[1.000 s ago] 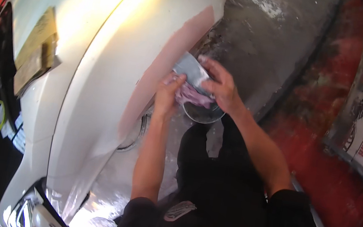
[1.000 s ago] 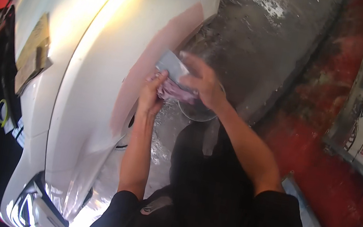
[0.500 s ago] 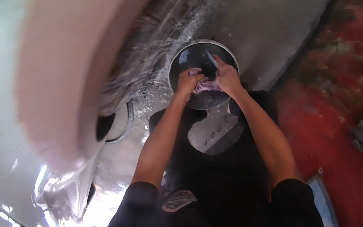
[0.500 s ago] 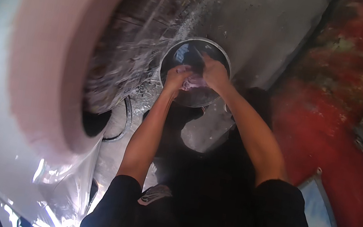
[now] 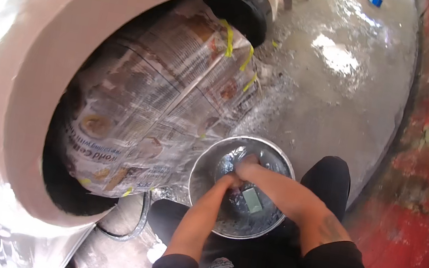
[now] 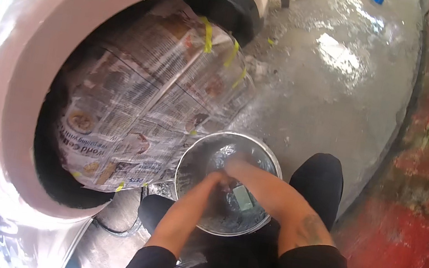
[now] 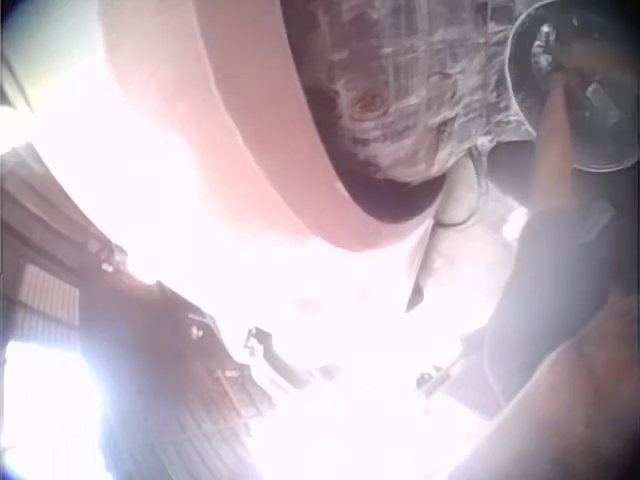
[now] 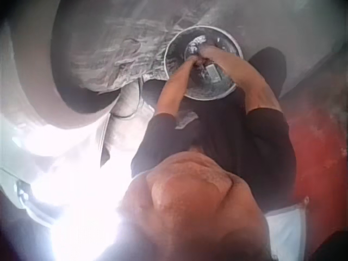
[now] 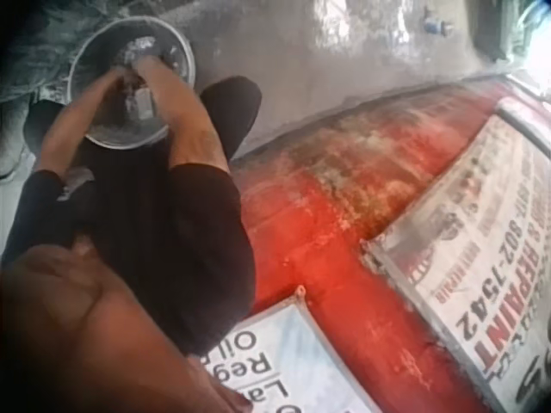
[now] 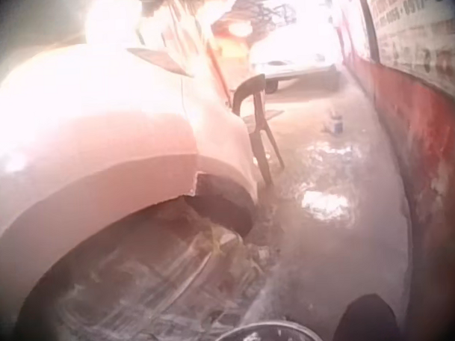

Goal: The person sands a section of a white car's front bumper with a sanding block, repeatedly dipping it into a bucket of water and wiping the surface with a cloth. The person works on the curved area near the wheel arch and the lower edge of the bumper.

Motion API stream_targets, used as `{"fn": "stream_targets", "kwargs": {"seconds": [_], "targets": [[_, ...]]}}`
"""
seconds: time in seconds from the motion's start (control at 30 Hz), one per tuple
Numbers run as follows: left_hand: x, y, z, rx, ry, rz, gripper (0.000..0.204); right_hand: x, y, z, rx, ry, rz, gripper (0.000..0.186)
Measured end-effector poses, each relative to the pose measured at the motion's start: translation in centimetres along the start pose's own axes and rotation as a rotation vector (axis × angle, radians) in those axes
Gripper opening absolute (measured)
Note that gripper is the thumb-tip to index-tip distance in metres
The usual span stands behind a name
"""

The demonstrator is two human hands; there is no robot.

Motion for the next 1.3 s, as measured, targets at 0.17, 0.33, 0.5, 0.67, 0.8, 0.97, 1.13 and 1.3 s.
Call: {"fn": "stream_targets", "kwargs": {"seconds": [0.17,0.33,0.5,0.67,0.8,0.97,1.13,1.3], "targets": [[10.0,-10.3,-6.6,0.101,-0.244,-0.212,0.037,10.8,-12.5,-0.4,0.257,0.017,-0.118,0.041],[17.6,-22.1,-14.1,-0.244,-0.884,-0.729,0.022,15.4,-21.0,-2.1,0.526,0.529,-0.706,0.064],[23.5,-28.4,-19.8,-0.23,-0.451,-0.996,0.031,19.8,-21.9,-3.4,0.772,0.871,-1.198,0.07],[29.2,-36.0,-27.2,-0.346,0.152,-1.344,0.025,30.3,-26.4,-4.8,0.727,0.845,-1.691,0.068],[32.3,-38.3,-27.9,-0.355,0.301,-1.392,0.017,37.5,-25.1,-4.4,0.677,0.805,-1.856,0.072],[34.8,-38.5,-28.0,-0.227,0.233,-1.405,0.014,37.0,-23.5,-4.4,0.749,0.93,-1.889,0.067],[35.6,-39.4,-32.4,-0.391,0.563,-1.454,0.023,38.0,-24.2,-4.5,0.733,0.936,-1.97,0.063],[38.3,-43.8,-38.1,-0.469,1.074,-1.505,0.042,40.1,-23.6,-3.1,0.573,0.809,-1.984,0.075]]}}
Point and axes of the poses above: each hand's wrist, its own y-axis towards the middle knuckle, its own x-axis out of the back of the hand, z = x × y, the point moved 7 cm from there along y, towards the middle knuckle, and after that the axes turned 7 degrees about -x, right-handed, at the moved point
